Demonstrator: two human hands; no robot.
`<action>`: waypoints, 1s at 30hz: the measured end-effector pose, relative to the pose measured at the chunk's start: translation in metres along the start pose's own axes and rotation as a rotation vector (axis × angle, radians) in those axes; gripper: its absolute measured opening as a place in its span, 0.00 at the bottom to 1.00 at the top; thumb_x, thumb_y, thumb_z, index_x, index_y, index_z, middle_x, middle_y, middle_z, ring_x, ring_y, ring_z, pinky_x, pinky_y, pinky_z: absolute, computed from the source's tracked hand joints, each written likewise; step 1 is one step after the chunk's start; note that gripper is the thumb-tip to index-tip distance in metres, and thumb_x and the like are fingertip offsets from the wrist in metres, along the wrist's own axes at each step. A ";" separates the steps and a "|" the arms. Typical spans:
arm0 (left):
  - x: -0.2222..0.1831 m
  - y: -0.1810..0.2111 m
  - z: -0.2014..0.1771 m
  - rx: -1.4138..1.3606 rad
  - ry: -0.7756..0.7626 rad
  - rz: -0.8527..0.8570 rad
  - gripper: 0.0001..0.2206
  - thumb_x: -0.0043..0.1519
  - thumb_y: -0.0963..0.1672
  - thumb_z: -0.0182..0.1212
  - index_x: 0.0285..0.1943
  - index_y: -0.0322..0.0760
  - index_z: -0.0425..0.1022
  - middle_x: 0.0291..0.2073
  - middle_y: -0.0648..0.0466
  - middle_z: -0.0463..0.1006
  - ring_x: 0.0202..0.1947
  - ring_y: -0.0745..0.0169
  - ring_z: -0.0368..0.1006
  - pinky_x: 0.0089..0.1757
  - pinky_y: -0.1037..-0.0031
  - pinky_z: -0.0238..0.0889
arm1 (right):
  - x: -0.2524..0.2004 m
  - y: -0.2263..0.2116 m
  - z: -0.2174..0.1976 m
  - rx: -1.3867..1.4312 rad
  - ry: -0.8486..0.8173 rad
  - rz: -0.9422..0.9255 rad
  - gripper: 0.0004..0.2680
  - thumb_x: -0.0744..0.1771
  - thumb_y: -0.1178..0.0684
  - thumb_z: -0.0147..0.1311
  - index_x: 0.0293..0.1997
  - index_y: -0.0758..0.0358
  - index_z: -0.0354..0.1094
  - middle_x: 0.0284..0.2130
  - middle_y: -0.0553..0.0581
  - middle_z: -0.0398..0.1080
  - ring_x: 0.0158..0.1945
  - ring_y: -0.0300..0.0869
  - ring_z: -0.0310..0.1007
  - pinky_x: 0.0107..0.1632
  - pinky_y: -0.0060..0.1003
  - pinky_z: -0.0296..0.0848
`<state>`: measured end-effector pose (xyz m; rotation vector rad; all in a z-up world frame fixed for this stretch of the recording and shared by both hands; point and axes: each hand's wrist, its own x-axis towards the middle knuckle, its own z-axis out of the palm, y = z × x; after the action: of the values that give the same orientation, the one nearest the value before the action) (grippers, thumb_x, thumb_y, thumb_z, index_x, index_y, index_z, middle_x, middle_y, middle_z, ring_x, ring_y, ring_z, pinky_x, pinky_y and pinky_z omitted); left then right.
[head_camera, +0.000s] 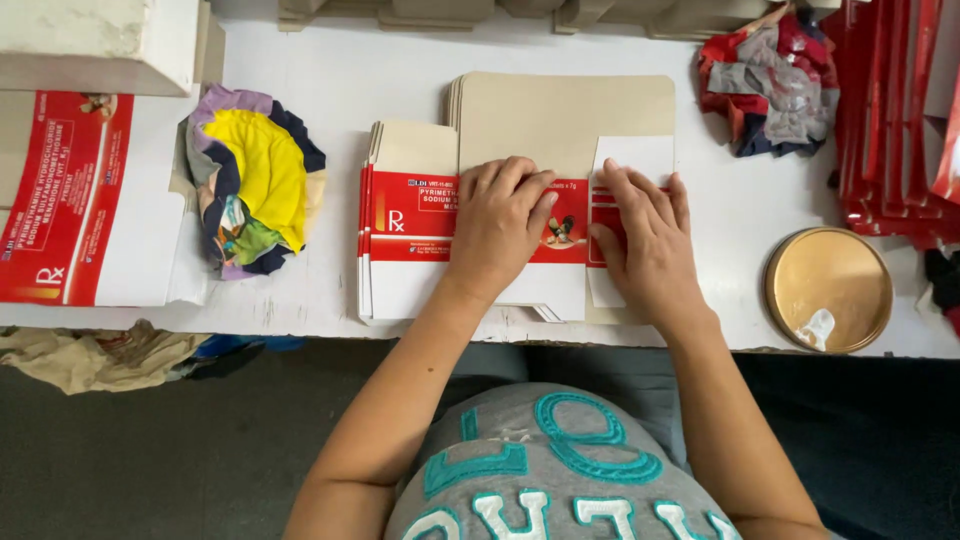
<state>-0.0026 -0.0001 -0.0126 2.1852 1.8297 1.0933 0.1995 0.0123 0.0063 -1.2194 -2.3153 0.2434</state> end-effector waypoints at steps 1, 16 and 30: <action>0.000 -0.001 -0.001 0.001 -0.005 -0.001 0.09 0.66 0.45 0.64 0.51 0.39 0.82 0.46 0.56 0.75 0.53 0.57 0.69 0.58 0.61 0.59 | 0.002 0.001 0.000 0.004 -0.002 0.004 0.22 0.69 0.58 0.56 0.74 0.60 0.54 0.60 0.59 0.71 0.65 0.51 0.67 0.72 0.51 0.62; 0.004 -0.002 -0.013 -0.031 -0.074 0.030 0.32 0.49 0.60 0.74 0.53 0.38 0.81 0.50 0.54 0.74 0.58 0.51 0.64 0.61 0.53 0.49 | -0.003 0.011 0.001 -0.001 -0.056 -0.040 0.45 0.56 0.26 0.69 0.75 0.65 0.53 0.71 0.61 0.62 0.74 0.51 0.60 0.76 0.53 0.48; 0.002 -0.004 -0.011 -0.017 -0.119 0.031 0.32 0.49 0.61 0.74 0.55 0.40 0.82 0.51 0.53 0.74 0.59 0.52 0.65 0.64 0.51 0.48 | -0.002 0.007 -0.001 0.046 -0.067 -0.026 0.49 0.54 0.22 0.67 0.76 0.68 0.51 0.69 0.62 0.63 0.74 0.53 0.59 0.76 0.55 0.46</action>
<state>-0.0125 -0.0017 -0.0056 2.2249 1.7365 0.9578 0.2058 0.0143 0.0039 -1.1751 -2.3679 0.3309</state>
